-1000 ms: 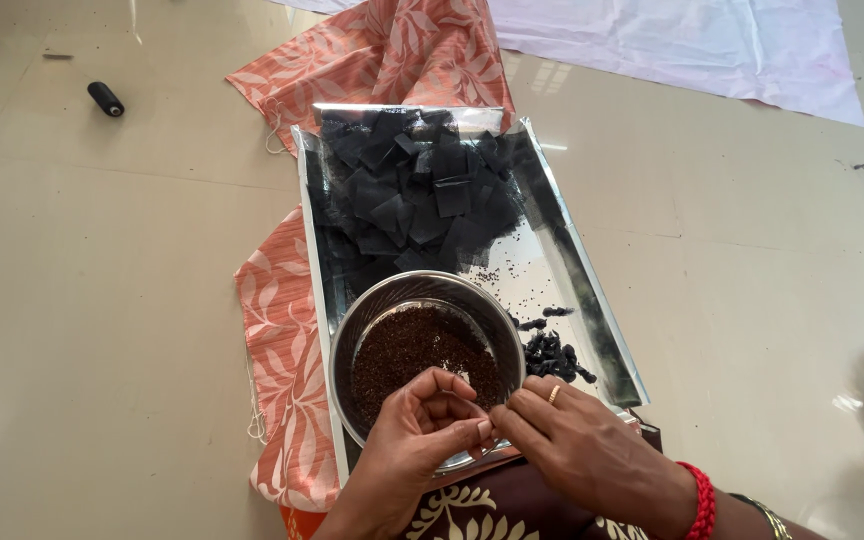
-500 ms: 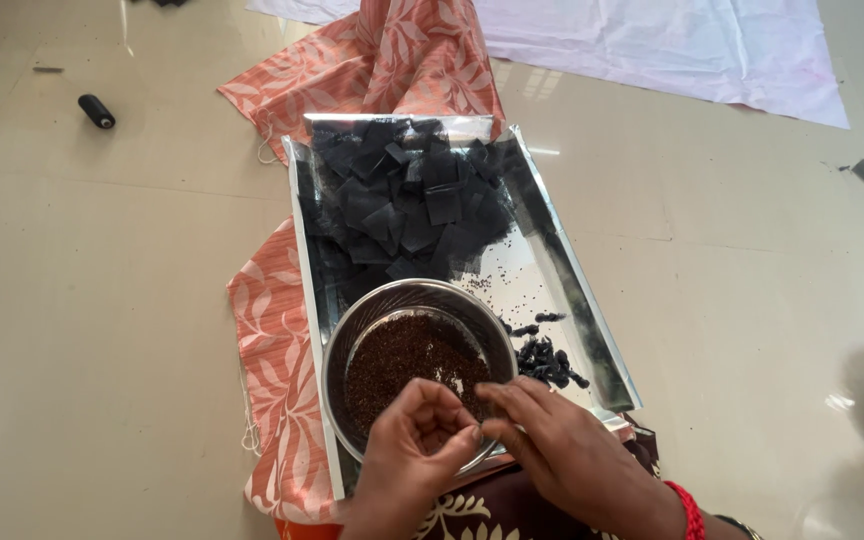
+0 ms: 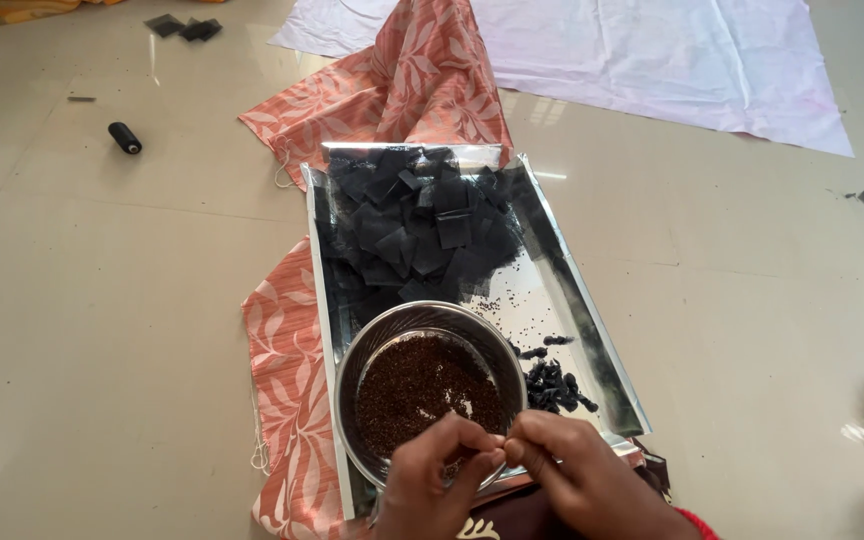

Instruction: Manual filling of small black fabric squares with seeds or similar granular material.

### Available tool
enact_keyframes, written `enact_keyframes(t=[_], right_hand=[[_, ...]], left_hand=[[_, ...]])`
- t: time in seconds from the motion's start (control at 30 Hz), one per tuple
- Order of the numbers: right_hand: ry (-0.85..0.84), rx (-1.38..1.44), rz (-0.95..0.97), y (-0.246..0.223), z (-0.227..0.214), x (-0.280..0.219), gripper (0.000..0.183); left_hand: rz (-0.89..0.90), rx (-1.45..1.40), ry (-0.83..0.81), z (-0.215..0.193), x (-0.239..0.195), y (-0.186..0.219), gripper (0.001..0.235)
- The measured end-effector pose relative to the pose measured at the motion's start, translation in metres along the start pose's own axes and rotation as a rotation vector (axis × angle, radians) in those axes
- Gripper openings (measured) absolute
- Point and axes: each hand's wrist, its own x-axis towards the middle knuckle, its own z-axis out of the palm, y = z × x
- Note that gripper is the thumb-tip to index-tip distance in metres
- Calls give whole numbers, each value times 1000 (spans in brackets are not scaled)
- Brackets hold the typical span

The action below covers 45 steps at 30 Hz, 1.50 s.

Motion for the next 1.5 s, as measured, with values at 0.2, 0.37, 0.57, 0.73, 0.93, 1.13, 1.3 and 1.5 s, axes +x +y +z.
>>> enact_keyframes(t=[0.2,0.37,0.57,0.73,0.93,1.13,1.3,1.5], right_hand=[[-87,14,-28,-16,-27,9,13],[-190,-580,178,35,-50,48,18],[78,-702,27,25,-57,121,32],[145,-530,-489,23,-47,180,45],[-14,-774,-393,39,-43,202,58],[-55,-794,-196,67,-43,194,23],[-5,-503,-220,68,-54,182,42],[-55,-515,-221,44,-50,178,33]], left_hand=[[-14,188,-37,9,11,9,23],[-75,197,34,8,21,-1,44],[-233,201,20,2,20,-38,36],[-354,214,-63,1,20,-47,31],[-365,174,-82,-1,19,-50,22],[-376,119,-115,-3,20,-41,36],[-386,99,-119,-3,25,-35,37],[-586,228,-335,-15,31,-47,32]])
